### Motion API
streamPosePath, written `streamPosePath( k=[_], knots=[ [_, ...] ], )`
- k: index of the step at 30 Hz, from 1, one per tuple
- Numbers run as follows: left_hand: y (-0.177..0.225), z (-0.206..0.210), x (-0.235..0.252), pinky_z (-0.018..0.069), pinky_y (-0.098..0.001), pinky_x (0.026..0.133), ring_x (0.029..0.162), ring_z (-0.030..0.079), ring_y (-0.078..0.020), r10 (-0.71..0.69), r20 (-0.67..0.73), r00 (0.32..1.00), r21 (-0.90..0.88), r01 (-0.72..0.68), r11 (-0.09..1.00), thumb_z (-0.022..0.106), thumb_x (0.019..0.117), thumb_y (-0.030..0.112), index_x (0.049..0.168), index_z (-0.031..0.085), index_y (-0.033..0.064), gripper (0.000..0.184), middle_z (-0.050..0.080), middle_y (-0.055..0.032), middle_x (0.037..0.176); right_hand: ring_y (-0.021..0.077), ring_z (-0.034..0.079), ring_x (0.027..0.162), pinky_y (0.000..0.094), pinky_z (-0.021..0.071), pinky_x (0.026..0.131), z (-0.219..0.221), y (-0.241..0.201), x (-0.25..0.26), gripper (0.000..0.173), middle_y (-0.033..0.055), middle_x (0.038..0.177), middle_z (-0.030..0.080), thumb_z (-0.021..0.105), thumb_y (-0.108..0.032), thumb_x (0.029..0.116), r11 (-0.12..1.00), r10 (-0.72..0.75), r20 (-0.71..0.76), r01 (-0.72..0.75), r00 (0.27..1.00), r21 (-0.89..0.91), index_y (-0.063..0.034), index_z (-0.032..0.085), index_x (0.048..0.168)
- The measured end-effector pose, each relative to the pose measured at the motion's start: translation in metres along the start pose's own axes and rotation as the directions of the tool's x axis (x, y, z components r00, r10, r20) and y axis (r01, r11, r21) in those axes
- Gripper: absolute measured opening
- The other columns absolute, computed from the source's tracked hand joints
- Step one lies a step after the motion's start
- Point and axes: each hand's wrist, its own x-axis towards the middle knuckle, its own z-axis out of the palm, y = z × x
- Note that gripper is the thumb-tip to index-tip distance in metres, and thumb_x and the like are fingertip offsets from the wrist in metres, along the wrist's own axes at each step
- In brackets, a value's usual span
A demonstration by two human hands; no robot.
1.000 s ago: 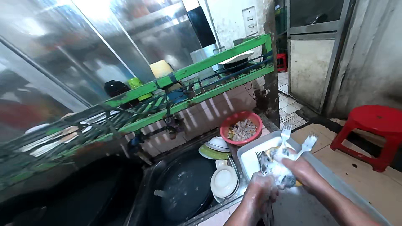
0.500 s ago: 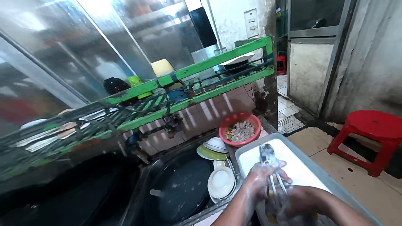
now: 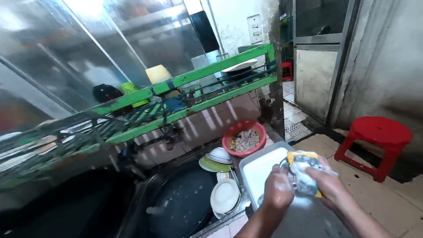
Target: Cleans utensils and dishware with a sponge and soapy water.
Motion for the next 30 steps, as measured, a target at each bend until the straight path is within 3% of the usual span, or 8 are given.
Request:
streamPosePath(
  k=[3,5,9,12,15,18,23,30],
  knots=[
    [-0.011,-0.004,0.002,0.0557,-0.0274,0.061,0.066,0.062,-0.0116,-0.070,0.204,0.976,-0.499,0.166,0.851,0.062,0.0989,0.008,0.126,0.058,-0.0011,0.029,0.064,-0.0061,0.087,0.0219,0.072,0.092,0.0398,0.0628,0.074,-0.009,0.011,0.007,0.062,0.0159,0.114,0.068,0.065,0.002,0.0850,0.992,0.084,-0.004,-0.083,0.996,0.096,-0.0057,0.047,0.144],
    [-0.015,-0.004,0.001,0.0511,-0.0259,0.053,0.057,0.057,-0.0100,-0.086,0.265,0.960,-0.615,0.237,0.752,0.057,0.0991,0.002,0.119,0.056,0.0015,0.020,0.059,-0.0024,0.075,0.0197,0.070,0.098,0.0384,0.0612,0.081,-0.012,0.010,0.004,0.068,0.0137,0.118,0.067,0.069,-0.002,0.0819,0.988,0.135,0.140,-0.123,0.981,-0.093,-0.0065,0.046,0.146],
    [-0.015,0.004,-0.008,0.0458,-0.0283,0.056,0.060,0.050,-0.0103,-0.172,0.188,0.967,-0.528,0.247,0.812,0.060,0.0975,0.005,0.117,0.061,0.0033,0.020,0.055,-0.0019,0.077,0.0278,0.065,0.112,0.0488,0.0546,0.096,-0.015,0.000,0.023,0.058,0.0189,0.124,0.066,0.078,-0.002,0.0809,0.926,0.051,0.108,-0.007,0.993,-0.377,-0.0039,0.059,0.136],
    [-0.020,-0.001,-0.012,0.0469,-0.0292,0.055,0.058,0.052,-0.0113,-0.251,0.175,0.952,-0.549,0.306,0.778,0.062,0.0973,0.007,0.118,0.062,0.0039,0.021,0.057,-0.0032,0.076,0.0285,0.069,0.095,0.0488,0.0584,0.082,-0.022,-0.017,0.036,0.054,0.0197,0.113,0.068,0.068,0.002,0.0893,0.977,0.025,-0.006,-0.025,1.000,-0.213,-0.0070,0.054,0.140],
    [-0.025,-0.004,-0.013,0.0513,-0.0256,0.052,0.056,0.059,-0.0107,-0.245,0.201,0.948,-0.693,0.315,0.648,0.055,0.1044,0.011,0.120,0.059,0.0013,0.019,0.067,-0.0058,0.082,0.0212,0.071,0.085,0.0393,0.0611,0.073,-0.023,-0.025,0.019,0.053,0.0140,0.105,0.069,0.062,0.001,0.0921,0.980,0.155,0.204,-0.124,0.967,-0.153,-0.0093,0.049,0.143],
    [-0.021,-0.003,-0.017,0.0545,-0.0269,0.053,0.058,0.063,-0.0126,-0.206,0.214,0.955,-0.744,0.296,0.599,0.051,0.1073,0.016,0.117,0.061,0.0003,0.021,0.068,-0.0063,0.081,0.0222,0.071,0.095,0.0407,0.0614,0.081,-0.010,-0.010,0.013,0.058,0.0143,0.113,0.069,0.072,0.003,0.0791,0.963,0.168,0.278,-0.097,0.946,-0.253,-0.0048,0.057,0.135],
    [-0.024,0.000,-0.019,0.0526,-0.0266,0.047,0.053,0.062,-0.0147,-0.227,0.104,0.968,-0.845,0.206,0.493,0.046,0.1084,0.013,0.115,0.058,-0.0025,0.021,0.068,-0.0109,0.079,0.0227,0.070,0.101,0.0416,0.0607,0.085,-0.005,0.003,0.016,0.059,0.0148,0.117,0.069,0.077,0.005,0.0744,0.976,0.055,0.143,-0.023,0.988,-0.217,-0.0046,0.060,0.131],
    [-0.020,0.007,-0.027,0.0485,-0.0249,0.050,0.053,0.055,-0.0098,-0.272,0.055,0.961,-0.754,0.218,0.620,0.052,0.1007,0.000,0.124,0.054,-0.0012,0.023,0.058,-0.0040,0.071,0.0277,0.062,0.120,0.0485,0.0502,0.104,-0.004,0.014,0.002,0.062,0.0186,0.130,0.064,0.078,-0.021,0.0840,0.842,0.010,0.297,0.152,0.955,-0.518,-0.0029,0.056,0.139]
  ],
)
